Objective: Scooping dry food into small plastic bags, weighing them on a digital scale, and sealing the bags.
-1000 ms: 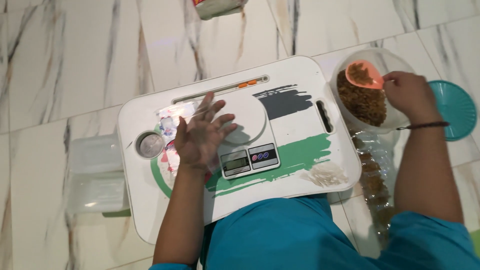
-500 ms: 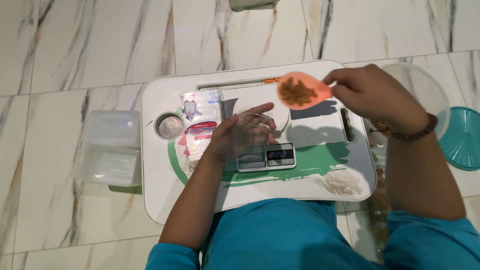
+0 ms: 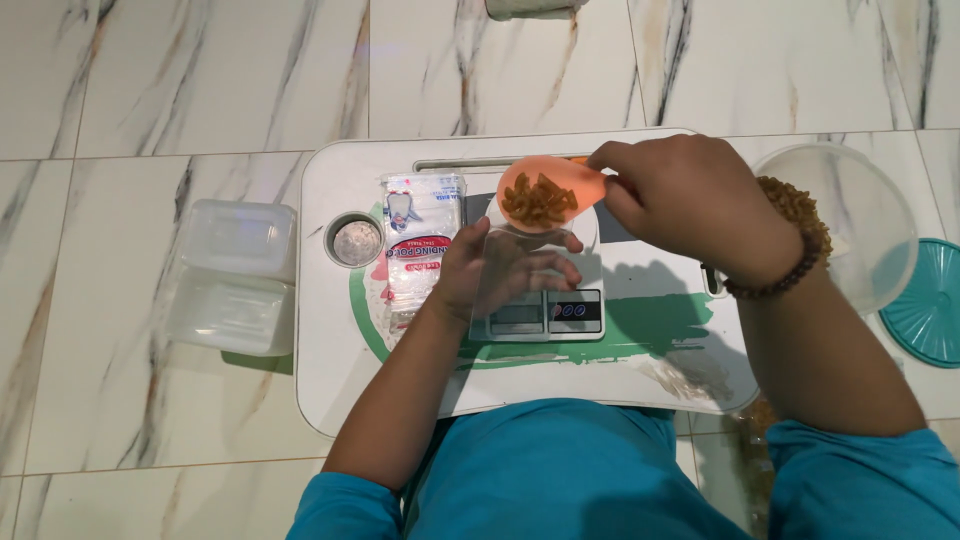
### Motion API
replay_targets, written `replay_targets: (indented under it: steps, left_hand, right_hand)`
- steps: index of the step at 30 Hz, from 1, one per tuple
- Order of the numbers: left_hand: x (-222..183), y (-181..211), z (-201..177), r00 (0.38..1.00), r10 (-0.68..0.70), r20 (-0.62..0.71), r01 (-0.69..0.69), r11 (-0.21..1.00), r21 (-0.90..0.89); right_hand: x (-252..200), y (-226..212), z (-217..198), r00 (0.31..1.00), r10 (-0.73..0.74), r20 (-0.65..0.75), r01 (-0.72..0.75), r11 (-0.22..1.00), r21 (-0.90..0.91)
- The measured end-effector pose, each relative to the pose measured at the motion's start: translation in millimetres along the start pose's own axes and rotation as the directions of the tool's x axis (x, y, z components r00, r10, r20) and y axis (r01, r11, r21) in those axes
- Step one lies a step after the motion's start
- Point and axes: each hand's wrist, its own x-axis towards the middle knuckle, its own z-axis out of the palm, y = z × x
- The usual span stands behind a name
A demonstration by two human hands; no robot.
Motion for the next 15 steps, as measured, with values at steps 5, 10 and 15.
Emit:
replay_targets:
  steps: [5,10,15]
  left_hand:
    - [1,6,9,0.999,0.053,0.015,-0.052,0.998,-0.036]
    - [1,8,4,0.997,0.065,0.038,-0.062,0.995,-0.073]
    - [0,2,-4,0.997,0.078,0.003,-0.077,0.993,-0.092]
  right_hand:
    - [-6,-16,2,0.982,-0.145,-0.121,0.129,0.983,-0.129]
    - [-12,-20,2,0.925,-0.288,-0.247,0.245,0.951,-0.19]
    - [-17,-19,4,0.892,-0.293,-0.344,0.263,0.956,-0.132]
